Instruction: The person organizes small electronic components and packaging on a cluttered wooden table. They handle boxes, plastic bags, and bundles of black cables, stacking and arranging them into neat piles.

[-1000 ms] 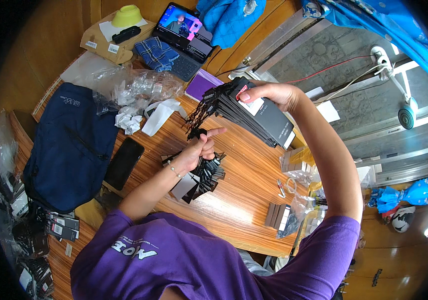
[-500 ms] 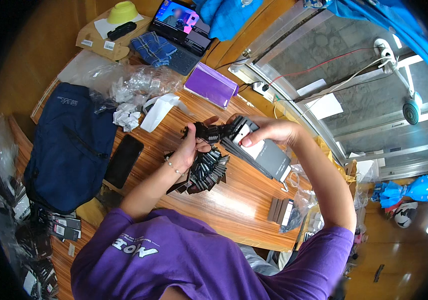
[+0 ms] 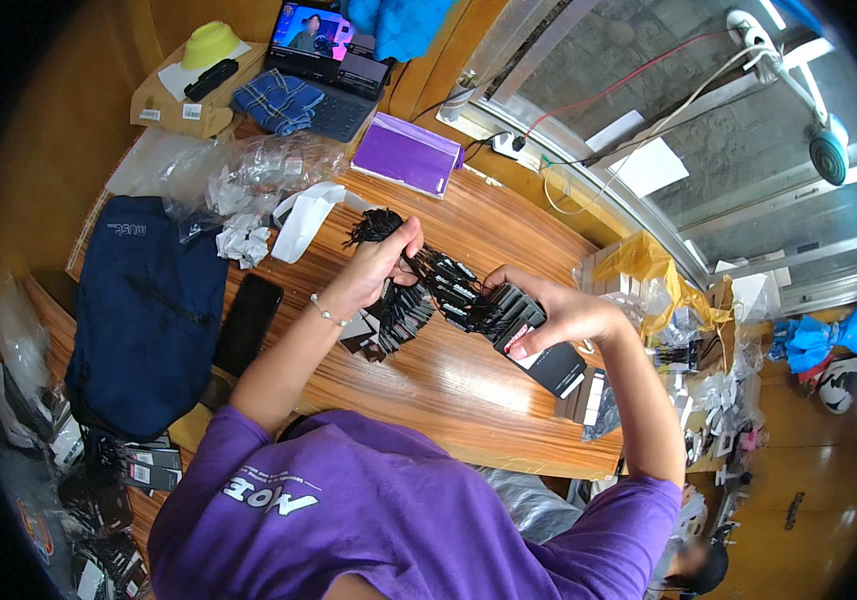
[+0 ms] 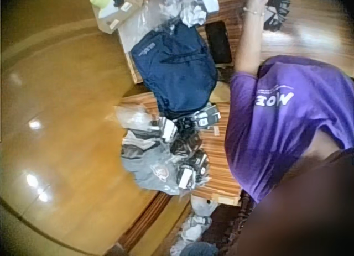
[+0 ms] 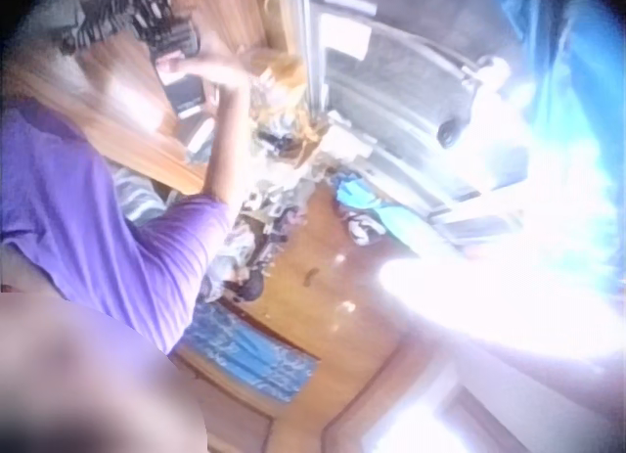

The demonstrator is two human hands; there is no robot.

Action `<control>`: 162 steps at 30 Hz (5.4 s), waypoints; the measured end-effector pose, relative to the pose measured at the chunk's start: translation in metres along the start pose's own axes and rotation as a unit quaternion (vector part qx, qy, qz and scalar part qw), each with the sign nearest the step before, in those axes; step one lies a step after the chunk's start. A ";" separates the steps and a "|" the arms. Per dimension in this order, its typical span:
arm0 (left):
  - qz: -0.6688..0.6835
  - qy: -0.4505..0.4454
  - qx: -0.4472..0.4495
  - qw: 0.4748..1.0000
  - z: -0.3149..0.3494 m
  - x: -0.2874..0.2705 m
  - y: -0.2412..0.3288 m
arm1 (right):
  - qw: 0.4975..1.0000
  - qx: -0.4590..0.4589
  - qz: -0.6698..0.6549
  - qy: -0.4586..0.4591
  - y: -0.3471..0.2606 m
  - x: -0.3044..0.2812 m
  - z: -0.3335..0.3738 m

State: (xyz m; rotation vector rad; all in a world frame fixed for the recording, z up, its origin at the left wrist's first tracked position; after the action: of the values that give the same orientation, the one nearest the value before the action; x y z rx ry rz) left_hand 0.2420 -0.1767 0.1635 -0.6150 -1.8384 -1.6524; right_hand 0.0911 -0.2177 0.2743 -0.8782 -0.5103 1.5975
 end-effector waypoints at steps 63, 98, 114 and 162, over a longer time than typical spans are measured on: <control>0.133 -0.133 0.086 0.978 -0.020 0.024 -0.015 | 0.934 0.240 -0.257 0.055 -0.021 -0.048 -0.001; -0.112 0.043 0.060 0.991 -0.030 0.035 -0.004 | 0.984 0.126 -0.125 -0.031 0.046 -0.030 0.005; -0.586 -0.202 0.139 0.772 -0.029 0.148 0.066 | 0.881 -0.199 -0.213 0.372 0.049 0.049 0.022; -0.363 -0.302 0.054 0.880 0.036 0.160 -0.010 | 0.771 -0.354 -0.235 0.474 0.053 0.059 0.042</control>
State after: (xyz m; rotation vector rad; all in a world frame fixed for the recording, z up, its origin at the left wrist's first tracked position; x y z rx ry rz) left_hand 0.1154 -0.1490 0.2642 -0.4358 -2.8601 -1.9163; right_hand 0.0234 -0.1666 0.2456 -1.7991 -0.5200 0.3136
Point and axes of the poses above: each hand's wrist, its own z-axis away from the middle knuckle, its own x-axis out of the palm, y = z × x, the point moved 6 cm from there along -z, towards the middle knuckle, and after that the axes turned 6 degrees about x, right-handed, at the moved point
